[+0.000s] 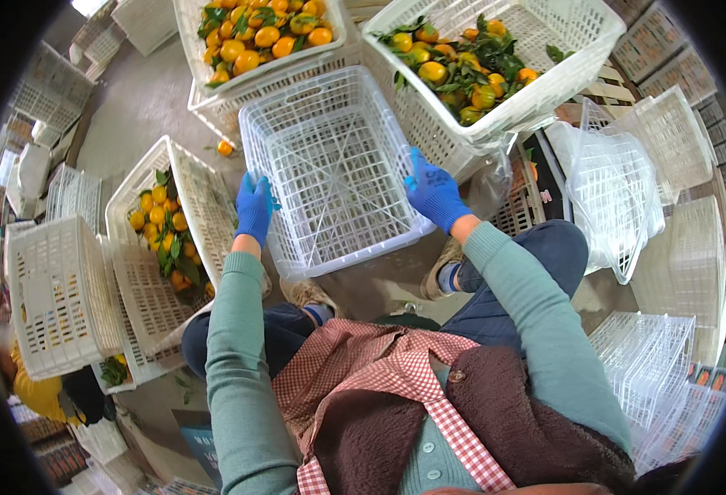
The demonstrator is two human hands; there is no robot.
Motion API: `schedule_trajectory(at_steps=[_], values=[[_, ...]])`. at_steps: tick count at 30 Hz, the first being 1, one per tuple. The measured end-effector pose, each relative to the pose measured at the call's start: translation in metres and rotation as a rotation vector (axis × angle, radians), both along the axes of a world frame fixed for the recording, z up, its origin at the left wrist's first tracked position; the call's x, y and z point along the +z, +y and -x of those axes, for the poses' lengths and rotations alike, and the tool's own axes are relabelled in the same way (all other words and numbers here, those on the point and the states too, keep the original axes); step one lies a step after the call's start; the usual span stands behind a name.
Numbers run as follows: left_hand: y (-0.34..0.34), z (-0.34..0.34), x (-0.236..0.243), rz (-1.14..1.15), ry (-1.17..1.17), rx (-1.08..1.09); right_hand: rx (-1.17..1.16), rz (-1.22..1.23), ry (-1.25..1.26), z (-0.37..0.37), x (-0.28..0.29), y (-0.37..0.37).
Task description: The person prepares a white plastic crate by placing a foam insert and lining it with a plastic bag. Then the person transfers oranges with leaves from a larger basket into the lined crate, arranging them by hand.
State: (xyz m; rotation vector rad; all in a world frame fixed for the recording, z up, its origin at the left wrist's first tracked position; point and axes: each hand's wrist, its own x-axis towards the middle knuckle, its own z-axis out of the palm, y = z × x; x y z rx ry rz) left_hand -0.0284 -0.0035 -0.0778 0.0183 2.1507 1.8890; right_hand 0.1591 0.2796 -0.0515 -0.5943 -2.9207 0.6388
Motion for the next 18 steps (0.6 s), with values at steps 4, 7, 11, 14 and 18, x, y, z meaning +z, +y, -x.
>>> schedule_trajectory(at_steps=[4, 7, 11, 14, 18], values=[[0.003, 0.009, -0.003, -0.022, 0.019, 0.024, 0.036, 0.025, -0.058, 0.015, 0.004, 0.008], [-0.001, 0.006, -0.005, -0.021, 0.036, 0.002, 0.059, 0.027, -0.082, 0.016, 0.007, 0.011], [-0.002, 0.009, -0.002, 0.021, 0.072, 0.008, 0.082, 0.064, -0.057, 0.019, 0.011, 0.009], [0.001, 0.008, -0.002, -0.026, 0.0, 0.035, 0.073, 0.036, -0.114, 0.018, 0.012, 0.012], [0.006, 0.003, -0.009, -0.076, -0.008, 0.048, 0.089, 0.006, -0.1, 0.018, 0.007, 0.02]])
